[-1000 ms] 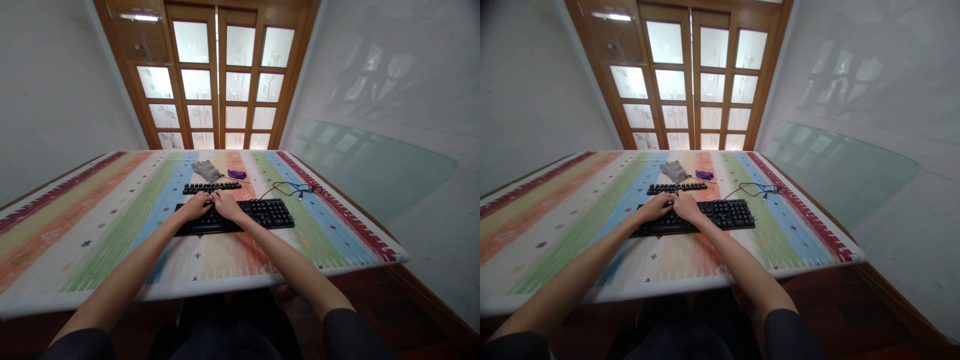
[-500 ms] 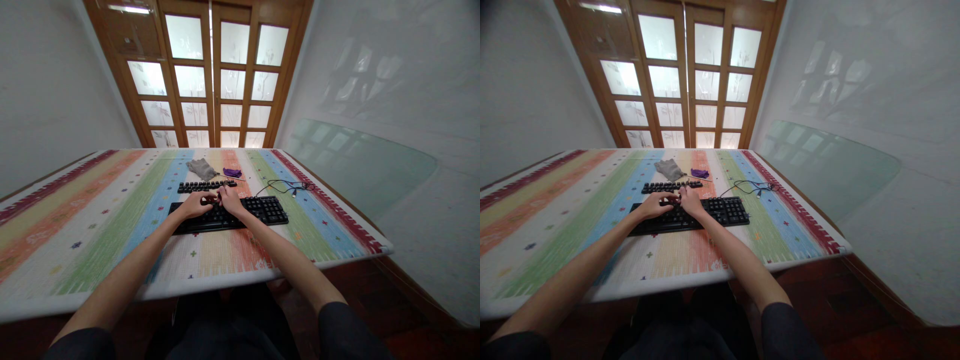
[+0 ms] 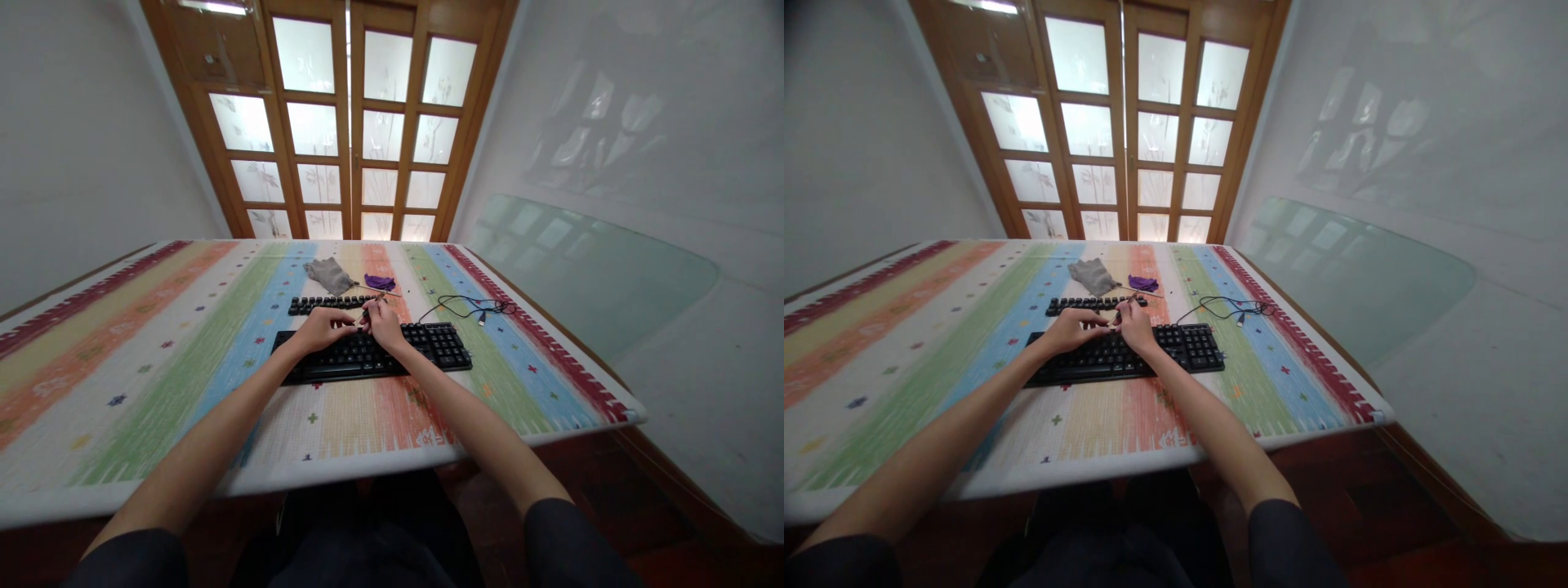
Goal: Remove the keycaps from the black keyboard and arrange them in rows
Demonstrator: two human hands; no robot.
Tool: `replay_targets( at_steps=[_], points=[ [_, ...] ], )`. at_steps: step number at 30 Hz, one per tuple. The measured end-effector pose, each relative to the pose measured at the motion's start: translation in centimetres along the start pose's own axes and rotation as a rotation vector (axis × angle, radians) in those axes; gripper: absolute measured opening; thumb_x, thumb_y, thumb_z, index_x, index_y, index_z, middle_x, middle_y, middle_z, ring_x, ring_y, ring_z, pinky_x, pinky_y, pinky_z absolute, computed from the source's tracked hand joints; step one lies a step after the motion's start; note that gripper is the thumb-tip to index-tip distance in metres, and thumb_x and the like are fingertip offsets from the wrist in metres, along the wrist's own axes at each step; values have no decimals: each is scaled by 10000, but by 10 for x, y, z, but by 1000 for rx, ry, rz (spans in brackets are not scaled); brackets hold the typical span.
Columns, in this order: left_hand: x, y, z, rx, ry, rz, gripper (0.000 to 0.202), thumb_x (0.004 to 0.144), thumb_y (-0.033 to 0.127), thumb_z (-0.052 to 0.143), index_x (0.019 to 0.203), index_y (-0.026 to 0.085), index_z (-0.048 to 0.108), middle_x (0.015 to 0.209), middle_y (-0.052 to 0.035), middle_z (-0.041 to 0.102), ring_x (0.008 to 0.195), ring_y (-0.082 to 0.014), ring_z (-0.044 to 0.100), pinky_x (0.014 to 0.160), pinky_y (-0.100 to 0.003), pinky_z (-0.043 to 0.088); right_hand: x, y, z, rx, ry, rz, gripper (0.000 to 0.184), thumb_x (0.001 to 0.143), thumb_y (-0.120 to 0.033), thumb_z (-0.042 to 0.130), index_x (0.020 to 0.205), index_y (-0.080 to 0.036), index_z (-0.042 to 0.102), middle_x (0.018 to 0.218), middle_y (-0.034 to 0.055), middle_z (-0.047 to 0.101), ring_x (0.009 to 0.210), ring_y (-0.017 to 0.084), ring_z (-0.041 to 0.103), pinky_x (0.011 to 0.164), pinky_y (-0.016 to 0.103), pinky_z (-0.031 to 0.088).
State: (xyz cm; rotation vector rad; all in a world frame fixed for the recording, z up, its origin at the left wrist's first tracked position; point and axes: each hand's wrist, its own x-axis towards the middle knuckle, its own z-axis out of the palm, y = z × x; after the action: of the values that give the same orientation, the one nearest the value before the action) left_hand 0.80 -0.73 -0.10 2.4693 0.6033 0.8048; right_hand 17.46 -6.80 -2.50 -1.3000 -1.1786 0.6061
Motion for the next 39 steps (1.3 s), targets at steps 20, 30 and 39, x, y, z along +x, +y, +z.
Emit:
replay_targets(
  at_steps=[20,30,39],
  points=[
    [22,-32,-10,101,234,-56,272,789,377,706,969,175,731,843,-55,741,713,-174,649,727,-296,521,2,-2,4,-15,122,-79,412,947,-573,404,874,-192,542,607,-2,617,515,132,605,522,239,456],
    [46,-40,7,539,-160,91,119,761,227,712,861,190,765,812,-82,672,830,-224,605,772,-324,457,-6,-5,-1,64,102,-52,469,923,-628,407,915,-183,556,611,-4,620,530,127,607,533,235,477],
    [45,-56,5,493,-63,122,66,752,252,719,774,204,759,878,-76,676,850,-235,531,811,-375,425,-10,-5,-10,39,63,-78,502,914,-653,401,945,-179,564,677,20,642,558,126,613,549,238,489]
  ],
)
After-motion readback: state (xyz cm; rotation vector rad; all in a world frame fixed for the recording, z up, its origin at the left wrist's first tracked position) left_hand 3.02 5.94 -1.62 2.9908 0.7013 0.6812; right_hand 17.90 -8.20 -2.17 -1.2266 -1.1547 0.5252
